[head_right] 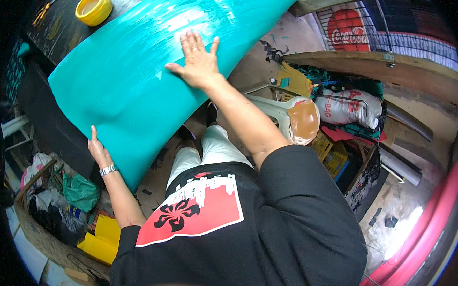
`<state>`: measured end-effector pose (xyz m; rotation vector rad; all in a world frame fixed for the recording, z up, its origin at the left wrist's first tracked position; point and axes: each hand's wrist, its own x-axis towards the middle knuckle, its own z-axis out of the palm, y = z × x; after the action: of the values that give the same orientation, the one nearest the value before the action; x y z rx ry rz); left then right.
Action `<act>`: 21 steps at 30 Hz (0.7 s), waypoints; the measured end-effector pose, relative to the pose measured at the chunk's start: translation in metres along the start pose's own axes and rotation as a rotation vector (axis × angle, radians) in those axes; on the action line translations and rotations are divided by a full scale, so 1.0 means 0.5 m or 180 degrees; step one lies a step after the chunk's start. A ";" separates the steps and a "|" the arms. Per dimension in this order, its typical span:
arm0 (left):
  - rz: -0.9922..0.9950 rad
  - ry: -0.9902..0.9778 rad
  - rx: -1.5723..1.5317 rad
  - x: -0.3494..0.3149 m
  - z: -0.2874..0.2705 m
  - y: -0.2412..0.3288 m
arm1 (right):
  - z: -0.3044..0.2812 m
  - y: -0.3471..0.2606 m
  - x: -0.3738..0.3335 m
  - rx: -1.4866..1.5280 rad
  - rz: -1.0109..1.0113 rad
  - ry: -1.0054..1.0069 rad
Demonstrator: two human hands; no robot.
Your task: The person repeatedly scoops a viscous substance from a yellow container and spreads it by hand over a large teal sheet on a workbench. They smooth the surface, lift and reposition the sheet, and continue applying the substance across its area.
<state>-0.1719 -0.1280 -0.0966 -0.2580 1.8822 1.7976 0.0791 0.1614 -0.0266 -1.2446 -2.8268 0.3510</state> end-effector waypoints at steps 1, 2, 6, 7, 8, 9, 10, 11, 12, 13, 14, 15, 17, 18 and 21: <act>0.0022 0.0001 0.0062 -0.006 0.004 0.002 | 0.000 -0.013 0.007 -0.0109 0.0203 -0.0187; 0.0035 0.0024 0.0102 -0.010 0.009 0.005 | 0.010 -0.043 0.000 0.0124 -0.0164 -0.0036; -0.0027 0.0111 0.0331 -0.024 0.013 0.019 | 0.060 -0.115 -0.029 0.0501 -0.0972 -0.0186; -0.0049 0.0104 0.0361 -0.023 0.009 0.022 | 0.065 -0.104 -0.031 0.0434 -0.1054 -0.0087; 0.0191 0.0220 0.0445 -0.020 0.009 0.020 | 0.064 -0.079 -0.027 0.0453 -0.0875 -0.0198; 0.0186 0.0245 0.0479 -0.015 0.006 0.017 | 0.054 -0.038 -0.018 0.0387 -0.0716 -0.0166; 0.0228 0.0229 0.0486 -0.010 0.001 0.013 | 0.040 0.007 -0.009 0.0316 -0.0654 0.0114; 0.0317 0.0159 0.0466 -0.004 -0.003 0.007 | 0.021 0.055 0.004 0.0229 -0.0354 -0.0037; 0.0174 0.0183 0.0415 0.003 -0.006 0.001 | -0.001 0.103 0.019 0.0146 -0.0090 -0.0233; 0.0092 0.0148 0.0374 0.011 -0.010 -0.005 | -0.027 0.149 0.033 0.0060 0.0118 -0.0293; 0.0236 0.0031 0.0297 0.018 -0.011 -0.012 | -0.054 0.193 0.047 -0.0065 0.0336 -0.0376; 0.0325 -0.0031 0.0219 0.026 -0.014 -0.018 | -0.081 0.233 0.063 -0.0208 0.0545 -0.0470; 0.0320 0.0131 0.0388 0.042 -0.022 -0.025 | -0.135 0.317 0.100 -0.0282 0.1010 -0.0783; 0.0389 0.0220 0.0591 0.050 -0.028 -0.026 | -0.158 0.365 0.112 -0.0200 0.1123 -0.0787; 0.0430 0.0511 0.1034 0.061 -0.045 -0.028 | -0.204 0.532 0.133 0.0304 0.1331 -0.0059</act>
<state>-0.1964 -0.1448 -0.1243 -0.1642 2.3181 1.5594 0.2386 0.4037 0.0105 -1.8119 -2.5085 0.5031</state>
